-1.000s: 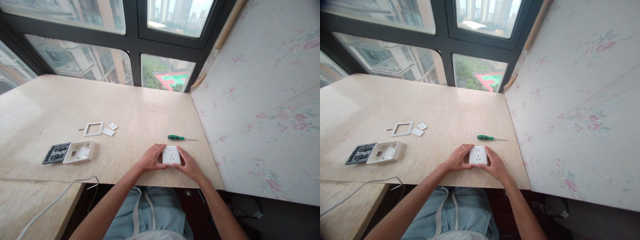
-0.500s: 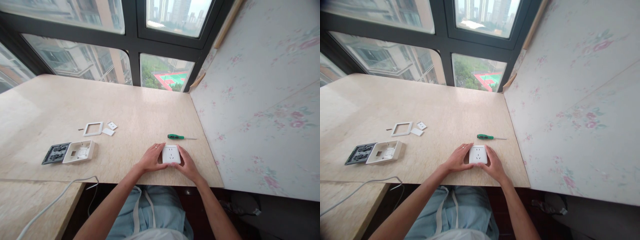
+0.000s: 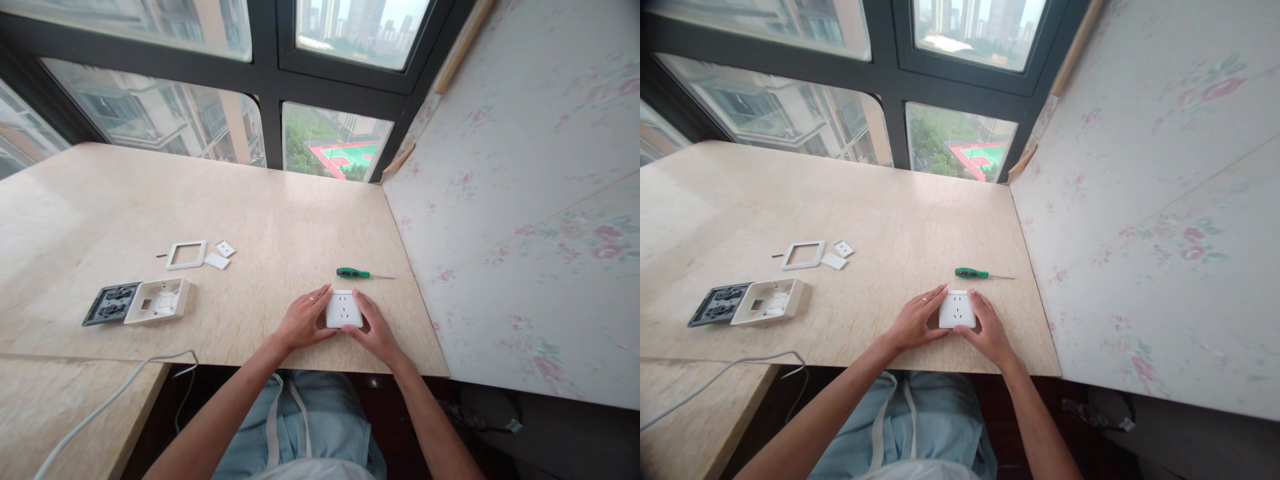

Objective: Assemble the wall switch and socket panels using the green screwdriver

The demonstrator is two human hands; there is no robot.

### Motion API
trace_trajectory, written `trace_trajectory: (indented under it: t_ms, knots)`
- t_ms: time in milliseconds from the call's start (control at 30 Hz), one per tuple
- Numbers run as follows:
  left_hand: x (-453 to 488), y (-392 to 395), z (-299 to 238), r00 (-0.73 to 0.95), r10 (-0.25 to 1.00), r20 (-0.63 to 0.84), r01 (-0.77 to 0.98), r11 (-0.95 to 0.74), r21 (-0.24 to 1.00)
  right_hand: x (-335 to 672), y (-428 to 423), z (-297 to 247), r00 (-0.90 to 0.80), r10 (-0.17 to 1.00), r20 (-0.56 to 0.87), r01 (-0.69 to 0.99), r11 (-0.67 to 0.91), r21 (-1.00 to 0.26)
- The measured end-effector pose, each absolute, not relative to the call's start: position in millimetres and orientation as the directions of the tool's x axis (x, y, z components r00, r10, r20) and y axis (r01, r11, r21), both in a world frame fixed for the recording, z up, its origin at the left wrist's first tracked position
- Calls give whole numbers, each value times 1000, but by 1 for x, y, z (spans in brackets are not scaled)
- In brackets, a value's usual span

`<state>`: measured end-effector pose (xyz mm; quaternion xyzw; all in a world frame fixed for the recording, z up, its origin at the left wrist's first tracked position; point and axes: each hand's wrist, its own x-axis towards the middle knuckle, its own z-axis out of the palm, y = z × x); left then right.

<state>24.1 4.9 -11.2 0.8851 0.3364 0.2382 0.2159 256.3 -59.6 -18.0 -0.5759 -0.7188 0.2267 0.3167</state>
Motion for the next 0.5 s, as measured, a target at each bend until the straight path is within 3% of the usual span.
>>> trace_trajectory:
  t_ms: [200, 500]
  knots:
    - [23, 7, -7, 665, 700, 262, 509, -680, 527, 257, -60, -20, -133, 974, 185, 675, 226, -702]
    - [25, 6, -5, 653, 725, 219, 492, -627, 604, 256, -60, -16, -99, 985, 144, 631, 174, -756]
